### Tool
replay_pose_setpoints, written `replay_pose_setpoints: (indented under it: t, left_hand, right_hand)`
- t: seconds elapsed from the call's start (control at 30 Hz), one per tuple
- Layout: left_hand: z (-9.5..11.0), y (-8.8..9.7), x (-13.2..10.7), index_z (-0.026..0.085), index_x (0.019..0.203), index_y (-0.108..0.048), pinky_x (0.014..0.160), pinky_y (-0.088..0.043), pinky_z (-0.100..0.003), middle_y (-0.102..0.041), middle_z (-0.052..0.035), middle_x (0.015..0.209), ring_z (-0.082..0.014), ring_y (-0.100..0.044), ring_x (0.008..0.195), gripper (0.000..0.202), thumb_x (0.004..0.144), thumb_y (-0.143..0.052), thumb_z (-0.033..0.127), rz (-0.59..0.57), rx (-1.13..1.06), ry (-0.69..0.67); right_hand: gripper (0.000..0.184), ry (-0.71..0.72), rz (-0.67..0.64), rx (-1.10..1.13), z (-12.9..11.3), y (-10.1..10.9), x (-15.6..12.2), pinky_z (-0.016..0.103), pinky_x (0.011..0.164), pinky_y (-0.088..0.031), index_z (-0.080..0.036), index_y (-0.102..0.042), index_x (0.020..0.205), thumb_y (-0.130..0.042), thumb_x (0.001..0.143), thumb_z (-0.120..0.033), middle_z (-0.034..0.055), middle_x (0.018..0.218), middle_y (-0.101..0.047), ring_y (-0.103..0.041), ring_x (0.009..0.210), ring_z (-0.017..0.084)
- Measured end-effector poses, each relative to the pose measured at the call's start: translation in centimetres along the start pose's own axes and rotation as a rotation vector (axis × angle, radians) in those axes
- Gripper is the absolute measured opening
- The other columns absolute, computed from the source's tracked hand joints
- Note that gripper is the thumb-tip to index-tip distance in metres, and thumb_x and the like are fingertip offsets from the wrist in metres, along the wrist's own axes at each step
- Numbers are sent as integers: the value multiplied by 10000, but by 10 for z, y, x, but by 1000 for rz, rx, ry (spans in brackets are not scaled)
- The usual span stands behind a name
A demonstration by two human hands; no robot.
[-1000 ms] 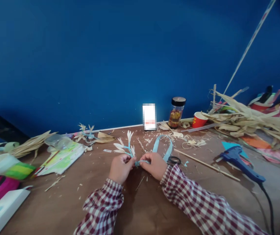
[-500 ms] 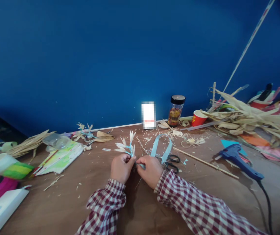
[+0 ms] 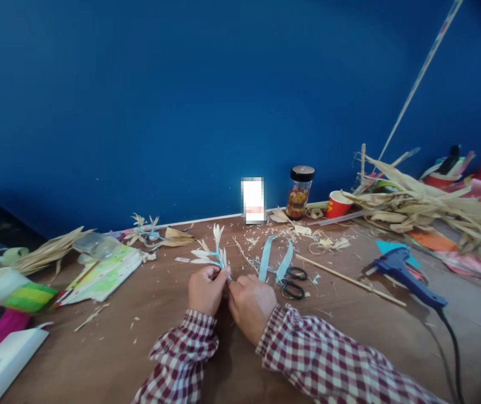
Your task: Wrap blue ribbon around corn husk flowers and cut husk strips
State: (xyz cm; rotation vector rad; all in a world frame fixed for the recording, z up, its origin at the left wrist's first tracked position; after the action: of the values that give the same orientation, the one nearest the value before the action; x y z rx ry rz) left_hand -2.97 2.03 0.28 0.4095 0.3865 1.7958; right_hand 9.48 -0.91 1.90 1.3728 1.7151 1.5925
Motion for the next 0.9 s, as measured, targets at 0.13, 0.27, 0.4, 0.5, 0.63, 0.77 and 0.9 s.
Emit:
replay_pose_setpoints:
  t: [0.13, 0.27, 0.4, 0.5, 0.63, 0.77, 0.9]
  left_hand:
    - [3, -2, -1, 137, 603, -633, 469, -380, -214, -612, -2, 503, -122, -515, 476, 324, 650, -607, 456, -11, -159, 86]
    - [3, -6, -2, 135, 605, -636, 473, -399, -215, -613, -2, 495, -120, -517, 474, 312, 622, -638, 447, -2, -247, 153]
    - [-2, -10, -1, 129, 595, -636, 458, -385, -208, -596, 0, 480, -107, -496, 458, 315, 602, -658, 443, 11, -342, 182]
    - [-6, -11, 0, 122, 608, -647, 421, -351, -202, -569, 12, 459, -90, -456, 424, 329, 587, -670, 450, -8, -393, 210]
    - [-5, -9, 1, 113, 626, -657, 399, -309, -182, -523, 39, 423, -64, -405, 404, 319, 580, -691, 426, -4, -427, 237]
    - [-3, -6, 2, 107, 649, -663, 387, -292, -177, -510, 49, 417, -54, -388, 395, 321, 555, -719, 409, -34, -505, 249]
    - [0, -4, 3, 108, 679, -667, 371, -300, -182, -531, 37, 435, -59, -410, 382, 337, 547, -729, 412, -101, -594, 316]
  right_hand:
    - [195, 65, 91, -127, -3, -6, 0, 275, 545, -380, -144, -622, 888, -430, 856, -142, 72, 735, -604, -538, 720, 188]
    - [205, 91, 128, -194, -9, -11, -2, 298, 518, -390, -94, -618, 934, -437, 838, -99, 107, 726, -601, -540, 708, 205]
    - [246, 80, 109, -213, -14, -13, -3, 322, 512, -410, -63, -591, 1016, -452, 814, -82, 118, 754, -602, -541, 710, 219]
    - [272, 67, 75, -203, -16, -14, -4, 326, 521, -418, -46, -573, 1052, -450, 811, -76, 132, 779, -601, -538, 730, 220]
    - [254, 59, 89, -195, -15, -12, -4, 319, 531, -421, -61, -578, 1037, -437, 828, -88, 126, 778, -596, -538, 735, 210]
    - [254, 48, 126, -213, -15, -9, -4, 318, 510, -417, -99, -575, 1045, -410, 853, -107, 97, 767, -593, -552, 695, 201]
    - [252, 28, 130, -223, -14, -6, -3, 312, 492, -409, -101, -586, 1020, -392, 859, -102, 88, 735, -587, -563, 661, 194]
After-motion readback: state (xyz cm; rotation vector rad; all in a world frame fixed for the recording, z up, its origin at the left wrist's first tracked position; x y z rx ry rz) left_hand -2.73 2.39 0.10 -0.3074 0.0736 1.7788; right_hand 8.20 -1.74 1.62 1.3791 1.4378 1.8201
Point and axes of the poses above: each hand's wrist, its own x-axis towards the middle knuckle, its own y-axis out of the back of the hand, z = x × y, the point moved 1 cm from there along x, towards the middle knuckle
